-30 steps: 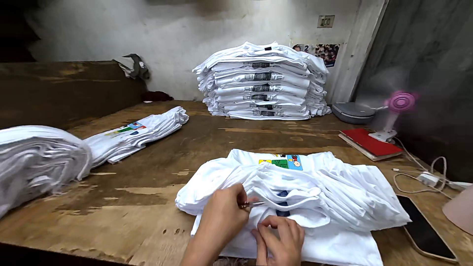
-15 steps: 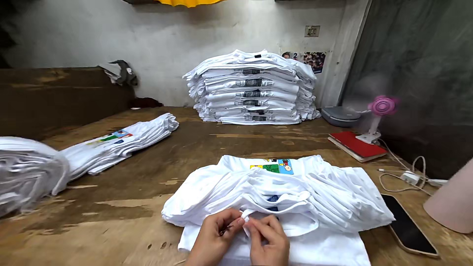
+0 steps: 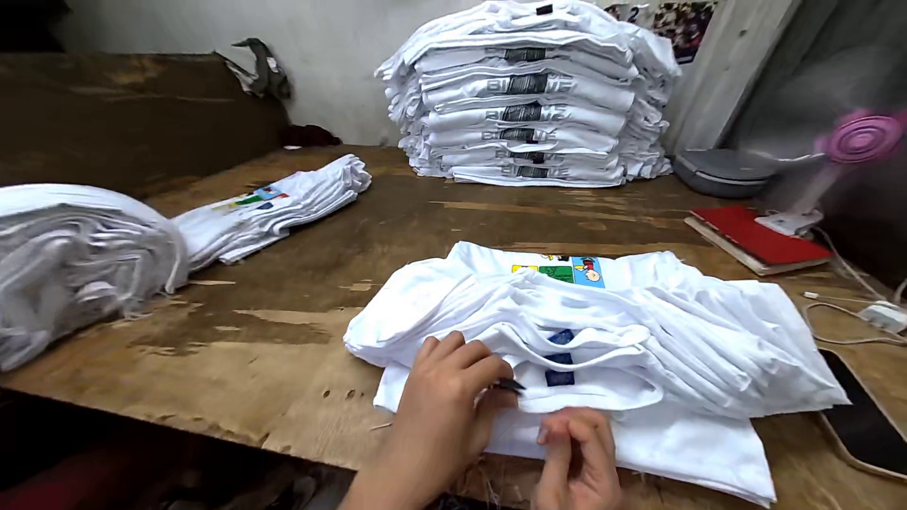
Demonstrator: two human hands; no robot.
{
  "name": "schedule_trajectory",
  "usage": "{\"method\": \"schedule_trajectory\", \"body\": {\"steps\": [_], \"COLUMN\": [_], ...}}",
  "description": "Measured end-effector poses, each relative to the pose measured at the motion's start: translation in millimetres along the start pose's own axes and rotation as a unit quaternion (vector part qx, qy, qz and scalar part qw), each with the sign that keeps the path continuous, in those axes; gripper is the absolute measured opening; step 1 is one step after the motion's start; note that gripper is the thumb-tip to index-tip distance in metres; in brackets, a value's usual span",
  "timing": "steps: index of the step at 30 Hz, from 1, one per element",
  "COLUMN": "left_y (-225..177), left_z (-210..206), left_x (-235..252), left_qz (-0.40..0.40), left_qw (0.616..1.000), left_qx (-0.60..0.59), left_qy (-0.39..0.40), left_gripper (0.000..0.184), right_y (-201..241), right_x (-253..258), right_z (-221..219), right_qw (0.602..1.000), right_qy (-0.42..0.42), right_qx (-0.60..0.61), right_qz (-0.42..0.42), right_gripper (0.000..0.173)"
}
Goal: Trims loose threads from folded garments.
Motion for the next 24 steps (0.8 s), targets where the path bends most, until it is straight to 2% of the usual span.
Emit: {"method": "schedule_trajectory", "body": {"steps": [2, 3, 4, 6, 8, 10, 12, 14, 15, 17, 20, 24], "left_y": [7.6, 12.7, 18.7, 27.0, 29.8, 32.2, 34.0, 33.9, 31.7, 23.6, 5.7, -8.3], "left_z": [1.5, 1.4, 1.9, 4.2, -3.6, -20.6, -22.5, -8.5, 0.0, 13.3, 22.9, 10.9], "left_x": [10.4, 17.3, 25.1, 41.4, 55.1, 59.0, 54.4, 43.8, 36.5, 21.8, 9.0, 7.6], "left_qz": [-0.036, -0.041, -0.037, -0.008, 0.004, -0.025, -0.022, 0.012, 0.022, 0.021, 0.009, -0.005], "left_qw": [0.992, 0.987, 0.983, 0.990, 0.999, 0.999, 0.999, 0.995, 0.993, 0.996, 0.997, 0.986], "left_qx": [-0.050, -0.060, -0.060, -0.039, -0.003, 0.021, 0.010, -0.033, -0.041, -0.017, 0.077, 0.160], "left_qy": [0.106, 0.145, 0.167, 0.133, 0.040, 0.000, 0.036, 0.090, 0.106, 0.088, 0.021, 0.036], "left_gripper": [0.025, 0.022, 0.019, 0.017, 0.023, 0.025, 0.021, 0.017, 0.024, 0.031, 0.020, 0.010], "right_y": [3.7, 5.7, 8.5, 15.2, 20.4, 20.9, 12.9, 7.5, 6.5, 4.4, 1.9, 0.7], "right_x": [-4.0, -6.3, -8.1, -7.5, -0.7, 10.9, 19.9, 24.1, 25.7, 28.6, 33.1, 38.8], "right_z": [14.7, 18.3, 19.4, 19.6, 17.0, 6.4, -5.3, -6.9, -4.2, 0.8, -2.6, -14.1], "right_qw": [0.993, 0.982, 0.966, 0.941, 0.940, 0.932, 0.923, 0.944, 0.956, 0.966, 0.964, 0.966], "right_qy": [0.092, 0.155, 0.211, 0.262, 0.218, 0.187, 0.199, 0.189, 0.178, 0.150, 0.118, 0.080], "right_qx": [-0.060, -0.096, -0.132, -0.195, -0.251, -0.306, -0.327, -0.268, -0.231, -0.209, -0.235, -0.245], "right_qz": [0.033, 0.052, 0.070, 0.092, 0.073, 0.049, 0.047, 0.044, 0.032, 0.018, 0.032, 0.040], "right_gripper": [0.019, 0.027, 0.038, 0.052, 0.041, 0.033, 0.029, 0.014, 0.012, 0.010, 0.011, 0.013]}}
Point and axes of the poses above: each hand's wrist, its own x-axis towards the middle knuckle, its own z-axis out of the back of the hand, y = z × x, the point moved 3 cm from there along x, towards the middle knuckle, and after that the axes turned 8 degrees about y, right-handed, at the moved point
